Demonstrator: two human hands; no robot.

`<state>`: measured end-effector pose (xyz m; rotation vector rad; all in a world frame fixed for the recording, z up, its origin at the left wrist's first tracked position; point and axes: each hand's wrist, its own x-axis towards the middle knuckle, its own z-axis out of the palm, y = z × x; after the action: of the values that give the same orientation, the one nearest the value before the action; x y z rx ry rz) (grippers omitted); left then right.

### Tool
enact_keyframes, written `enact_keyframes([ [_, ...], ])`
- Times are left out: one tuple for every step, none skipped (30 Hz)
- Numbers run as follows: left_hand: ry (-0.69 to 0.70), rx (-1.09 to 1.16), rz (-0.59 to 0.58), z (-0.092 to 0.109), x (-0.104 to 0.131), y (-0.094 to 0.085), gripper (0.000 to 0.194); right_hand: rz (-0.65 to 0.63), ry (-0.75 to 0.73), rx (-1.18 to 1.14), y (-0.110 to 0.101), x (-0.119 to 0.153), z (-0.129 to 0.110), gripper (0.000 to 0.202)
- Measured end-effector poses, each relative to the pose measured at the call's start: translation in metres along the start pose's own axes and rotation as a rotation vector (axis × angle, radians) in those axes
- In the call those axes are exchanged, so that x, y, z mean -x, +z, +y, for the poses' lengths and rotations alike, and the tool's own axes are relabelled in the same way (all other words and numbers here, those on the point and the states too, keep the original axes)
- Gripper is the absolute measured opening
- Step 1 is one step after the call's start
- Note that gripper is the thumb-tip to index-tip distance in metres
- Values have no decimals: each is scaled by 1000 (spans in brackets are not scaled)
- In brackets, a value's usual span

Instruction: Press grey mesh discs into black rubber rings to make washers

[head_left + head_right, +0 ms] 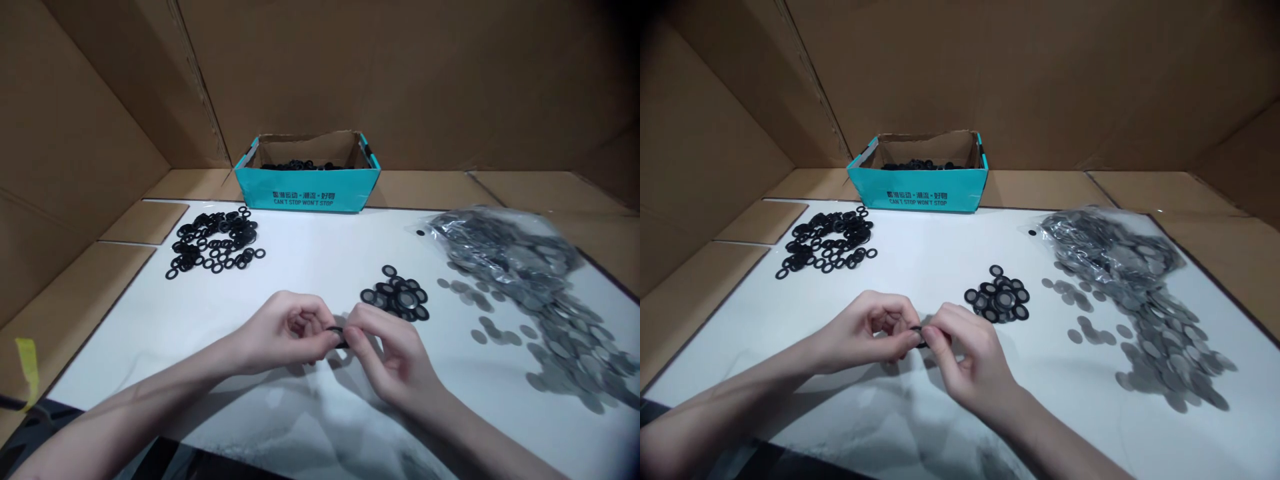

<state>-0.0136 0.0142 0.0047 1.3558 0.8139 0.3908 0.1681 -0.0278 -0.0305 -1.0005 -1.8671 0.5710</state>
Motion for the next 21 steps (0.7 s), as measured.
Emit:
enact_keyframes([
  [-15, -15, -11, 1, -1, -1, 20, 1, -6, 10, 1, 0, -1, 25],
  [-25, -33, -16, 1, -1, -2, 18, 2, -15, 23, 1, 0, -1, 25],
  [-30, -47, -11, 1, -2, -3, 17, 0, -23, 39, 2, 0, -2, 24],
  [-31, -56, 0, 1, -3, -3, 16, -1, -31, 55, 3, -1, -2, 24],
  [-29, -55, 19, 0, -4, -3, 15, -1, -32, 70, 4, -1, -2, 24],
  [-20, -44, 45, 0, -5, -3, 15, 2, -29, 81, 5, -1, -1, 24],
  [-4, -30, 74, -1, -5, -2, 16, 7, -21, 85, 6, -1, -1, 24],
  [19, -19, 99, -2, -5, -1, 16, 15, -10, 83, 6, -1, 0, 25],
  [51, -18, 118, -3, -5, 0, 17, 22, 3, 79, 6, -1, 1, 25],
  [83, -29, 128, -4, -4, 1, 18, 26, 14, 74, 5, -1, 2, 25],
  [111, -44, 130, -5, -3, 2, 18, 24, 22, 69, 4, -1, 3, 25],
  [128, -60, 122, -5, -3, 2, 18, 18, 25, 69, 3, -2, 4, 25],
  [135, -75, 110, -6, -2, 3, 18, 7, 22, 75, 2, -2, 4, 25],
  [131, -88, 101, -6, -2, 4, 18, -8, 16, 84, 1, -2, 5, 25],
  [125, -100, 96, -6, -1, 5, 18, -23, 9, 92, 0, -3, 6, 25],
  [123, -115, 93, -6, -1, 6, 18, -37, -1, 95, 0, -3, 6, 26],
  [127, -132, 90, -6, -1, 6, 18, -43, -10, 89, 0, -3, 7, 27],
  [131, -147, 83, -6, -1, 5, 17, -39, -19, 75, 0, -3, 7, 27],
  [134, -155, 72, -6, -2, 4, 16, -30, -27, 56, 1, -2, 7, 26],
  [131, -155, 57, -5, -2, 3, 16, -17, -32, 41, 1, -2, 6, 25],
  [122, -150, 38, -5, -2, 1, 15, -4, -37, 33, 2, -1, 5, 24],
])
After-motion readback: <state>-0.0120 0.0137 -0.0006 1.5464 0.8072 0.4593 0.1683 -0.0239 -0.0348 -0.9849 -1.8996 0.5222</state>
